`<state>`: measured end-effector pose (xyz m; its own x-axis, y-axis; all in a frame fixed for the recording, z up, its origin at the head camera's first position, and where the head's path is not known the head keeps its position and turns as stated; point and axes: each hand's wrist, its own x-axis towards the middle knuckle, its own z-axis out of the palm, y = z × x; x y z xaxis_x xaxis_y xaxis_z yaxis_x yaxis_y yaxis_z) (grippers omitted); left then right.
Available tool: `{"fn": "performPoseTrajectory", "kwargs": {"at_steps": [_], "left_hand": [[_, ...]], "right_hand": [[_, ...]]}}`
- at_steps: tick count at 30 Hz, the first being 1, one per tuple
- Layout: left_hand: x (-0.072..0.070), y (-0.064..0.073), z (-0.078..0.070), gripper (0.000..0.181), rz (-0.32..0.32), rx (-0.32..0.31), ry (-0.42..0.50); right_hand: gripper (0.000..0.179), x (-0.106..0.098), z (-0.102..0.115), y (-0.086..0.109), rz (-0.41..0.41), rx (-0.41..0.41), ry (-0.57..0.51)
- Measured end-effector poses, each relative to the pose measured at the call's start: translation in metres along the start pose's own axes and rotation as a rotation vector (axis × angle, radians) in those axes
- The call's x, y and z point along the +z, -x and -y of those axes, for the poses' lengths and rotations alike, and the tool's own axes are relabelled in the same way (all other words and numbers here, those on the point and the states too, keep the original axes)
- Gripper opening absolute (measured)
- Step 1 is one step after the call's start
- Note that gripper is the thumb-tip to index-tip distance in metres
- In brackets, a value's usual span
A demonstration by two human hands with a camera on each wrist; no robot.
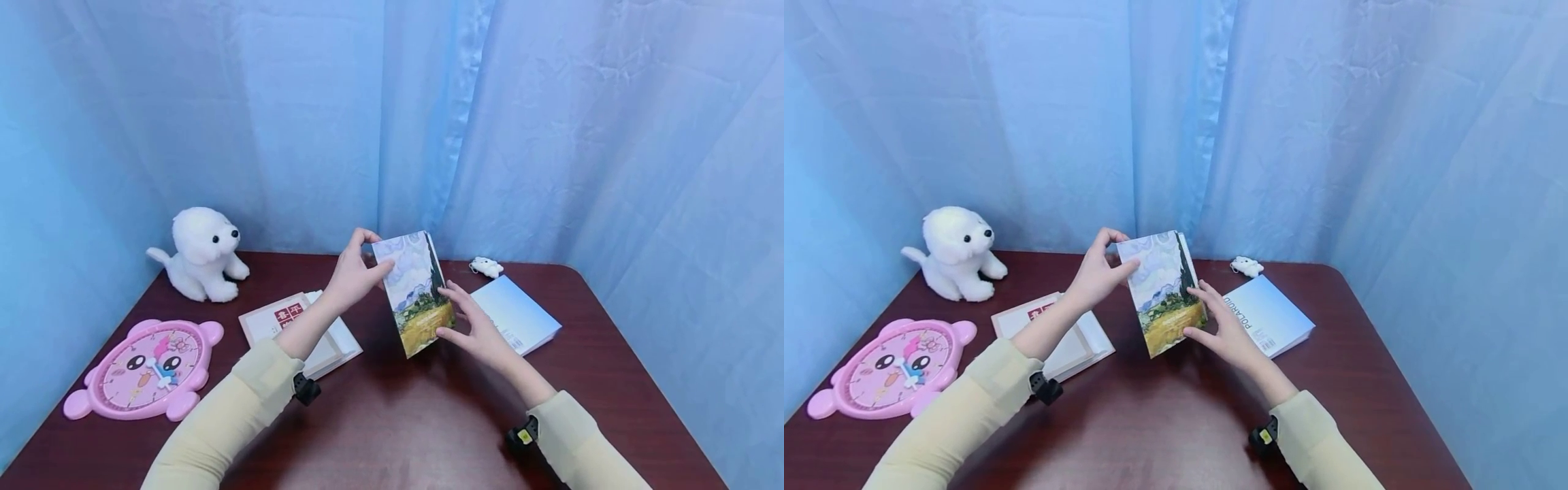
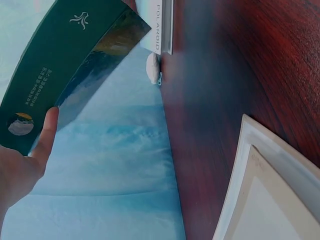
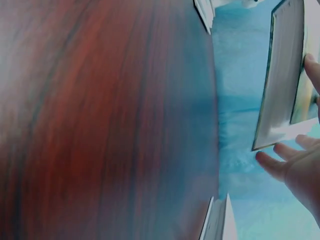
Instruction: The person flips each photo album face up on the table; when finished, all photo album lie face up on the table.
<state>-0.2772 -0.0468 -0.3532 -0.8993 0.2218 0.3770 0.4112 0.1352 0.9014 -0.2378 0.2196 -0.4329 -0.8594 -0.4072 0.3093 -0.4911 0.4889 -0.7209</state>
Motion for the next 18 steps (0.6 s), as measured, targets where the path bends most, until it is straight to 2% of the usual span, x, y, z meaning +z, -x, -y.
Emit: {"fn": "performPoseTrajectory", "kwargs": {"at_steps": [2,6,10,14,18], "left_hand": [[-0.002,0.000,0.000,0.034,-0.002,0.034,-0.012],[-0.004,0.001,0.003,0.033,-0.006,0.091,-0.045],[-0.004,0.001,0.009,0.033,0.011,0.125,-0.091],[-0.006,0.002,0.014,0.029,0.047,0.130,-0.146],[-0.008,0.004,0.019,0.030,0.074,0.101,-0.179]], "right_hand": [[0.070,-0.001,-0.002,0.000,0.007,0.000,-0.004],[0.070,-0.006,0.011,0.003,0.021,0.014,-0.047],[0.067,-0.010,0.024,0.007,0.003,0.032,-0.005],[0.067,-0.010,0.013,0.007,-0.020,0.030,0.071],[0.069,-0.011,-0.003,0.006,-0.017,0.016,0.121]]}}
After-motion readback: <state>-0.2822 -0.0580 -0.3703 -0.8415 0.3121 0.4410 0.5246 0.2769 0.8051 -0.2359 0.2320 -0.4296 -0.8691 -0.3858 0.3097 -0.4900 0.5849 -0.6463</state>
